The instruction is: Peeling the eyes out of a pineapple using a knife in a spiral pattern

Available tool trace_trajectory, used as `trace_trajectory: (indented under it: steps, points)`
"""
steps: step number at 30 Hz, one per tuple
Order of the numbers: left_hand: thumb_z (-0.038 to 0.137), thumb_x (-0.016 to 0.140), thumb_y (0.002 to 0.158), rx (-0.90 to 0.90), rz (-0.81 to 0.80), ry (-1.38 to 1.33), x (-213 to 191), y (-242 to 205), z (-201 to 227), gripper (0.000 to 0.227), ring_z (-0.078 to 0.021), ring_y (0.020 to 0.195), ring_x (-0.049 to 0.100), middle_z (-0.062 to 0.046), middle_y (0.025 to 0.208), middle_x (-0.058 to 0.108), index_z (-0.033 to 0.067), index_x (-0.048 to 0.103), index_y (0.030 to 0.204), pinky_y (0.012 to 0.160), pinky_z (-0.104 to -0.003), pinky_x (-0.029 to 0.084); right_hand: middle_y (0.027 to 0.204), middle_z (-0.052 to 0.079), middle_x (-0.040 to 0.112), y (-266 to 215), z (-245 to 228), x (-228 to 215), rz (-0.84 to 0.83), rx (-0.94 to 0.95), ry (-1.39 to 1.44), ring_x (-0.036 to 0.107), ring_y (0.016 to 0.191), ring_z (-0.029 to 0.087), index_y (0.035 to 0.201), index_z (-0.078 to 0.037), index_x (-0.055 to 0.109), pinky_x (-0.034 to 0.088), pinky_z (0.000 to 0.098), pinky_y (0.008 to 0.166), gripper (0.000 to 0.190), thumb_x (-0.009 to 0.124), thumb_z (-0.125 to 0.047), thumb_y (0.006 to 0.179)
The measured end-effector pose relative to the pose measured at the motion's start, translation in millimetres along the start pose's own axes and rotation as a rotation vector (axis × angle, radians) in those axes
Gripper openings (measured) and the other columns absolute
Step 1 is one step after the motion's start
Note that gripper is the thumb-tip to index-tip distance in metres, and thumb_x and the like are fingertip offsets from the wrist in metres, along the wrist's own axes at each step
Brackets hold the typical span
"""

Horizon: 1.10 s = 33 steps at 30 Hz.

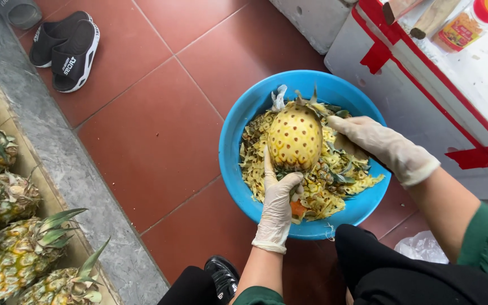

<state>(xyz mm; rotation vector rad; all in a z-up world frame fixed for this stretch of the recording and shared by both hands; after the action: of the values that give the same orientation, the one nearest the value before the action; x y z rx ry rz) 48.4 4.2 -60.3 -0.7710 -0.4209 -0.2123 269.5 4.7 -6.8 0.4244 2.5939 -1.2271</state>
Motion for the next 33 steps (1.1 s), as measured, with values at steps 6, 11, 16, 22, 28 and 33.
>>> trace_trajectory:
  steps: [6, 11, 16, 22, 28, 33]
  points:
    - [0.001, 0.064, 0.076, -0.080, 0.013, -0.266, 5, 6, 7, 0.085, -0.0128, 0.049, 0.052, -0.013, 0.095, 0.057, 0.0184, 0.040, 0.156, 0.031, -0.018, 0.031, 0.074, -0.001, 0.059, -41, 50, 12, -0.002, -0.052, -0.551, 0.055, 0.062, 0.015, 0.094, -0.020, 0.068, 0.044, 0.0285, 0.052, 0.044, 0.059, -0.063, 0.094]
    - [-0.005, 0.061, 0.079, -0.120, 0.082, -0.383, -8, 28, -16, 0.070, -0.0164, 0.048, 0.051, -0.016, 0.078, 0.055, 0.0167, 0.045, 0.144, 0.033, -0.022, 0.026, 0.084, -0.004, 0.068, -40, 69, 22, 0.112, -0.148, -1.006, 0.069, 0.081, 0.021, 0.093, -0.023, 0.059, 0.055, 0.0398, 0.069, 0.064, 0.045, -0.084, 0.085]
    - [-0.005, 0.061, 0.081, -0.113, 0.086, -0.466, -11, 32, -21, 0.056, -0.0185, 0.049, 0.050, -0.017, 0.090, 0.059, 0.0137, 0.053, 0.133, 0.034, -0.022, 0.025, 0.082, -0.003, 0.068, -40, 42, 28, 0.128, -0.196, -1.084, 0.068, 0.075, 0.022, 0.095, -0.023, 0.057, 0.053, 0.0413, 0.061, 0.062, 0.044, -0.083, 0.089]
    - [-0.005, 0.072, 0.083, -0.128, 0.098, -0.397, -14, 36, -34, 0.065, -0.0210, 0.051, 0.061, -0.020, 0.079, 0.065, 0.0175, 0.048, 0.139, 0.034, -0.018, 0.038, 0.069, 0.007, 0.065, -41, -9, 33, 0.083, -0.104, -0.588, 0.073, 0.068, 0.025, 0.083, -0.012, 0.064, 0.057, 0.0328, 0.069, 0.048, 0.071, -0.057, 0.098]
    - [-0.004, 0.072, 0.083, -0.138, 0.037, -0.409, 10, 19, -19, 0.088, -0.0210, 0.048, 0.063, -0.010, 0.085, 0.065, 0.0247, 0.036, 0.158, 0.032, -0.017, 0.045, 0.072, 0.012, 0.064, -13, 23, 2, 0.145, -0.024, -0.211, 0.066, 0.070, 0.026, 0.086, -0.012, 0.069, 0.052, 0.0390, 0.068, 0.056, 0.072, -0.067, 0.096]
    - [-0.003, 0.059, 0.079, -0.163, 0.104, -0.354, 16, 8, 11, 0.072, -0.0151, 0.050, 0.050, -0.018, 0.098, 0.060, 0.0217, 0.050, 0.146, 0.035, -0.020, 0.024, 0.079, -0.002, 0.065, -37, 61, 15, 0.117, -0.114, -1.004, 0.066, 0.074, 0.020, 0.094, -0.023, 0.057, 0.056, 0.0380, 0.070, 0.061, 0.049, -0.083, 0.087]
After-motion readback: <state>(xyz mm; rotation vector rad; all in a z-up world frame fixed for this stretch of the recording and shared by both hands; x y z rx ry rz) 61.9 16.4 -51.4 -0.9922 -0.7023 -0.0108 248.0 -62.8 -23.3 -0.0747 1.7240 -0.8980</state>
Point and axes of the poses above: each hand's wrist, its own y-axis towards the middle knuckle, its own x-axis out of the palm, z = x × y, the point moved 5 cm from there along y, towards the middle knuckle
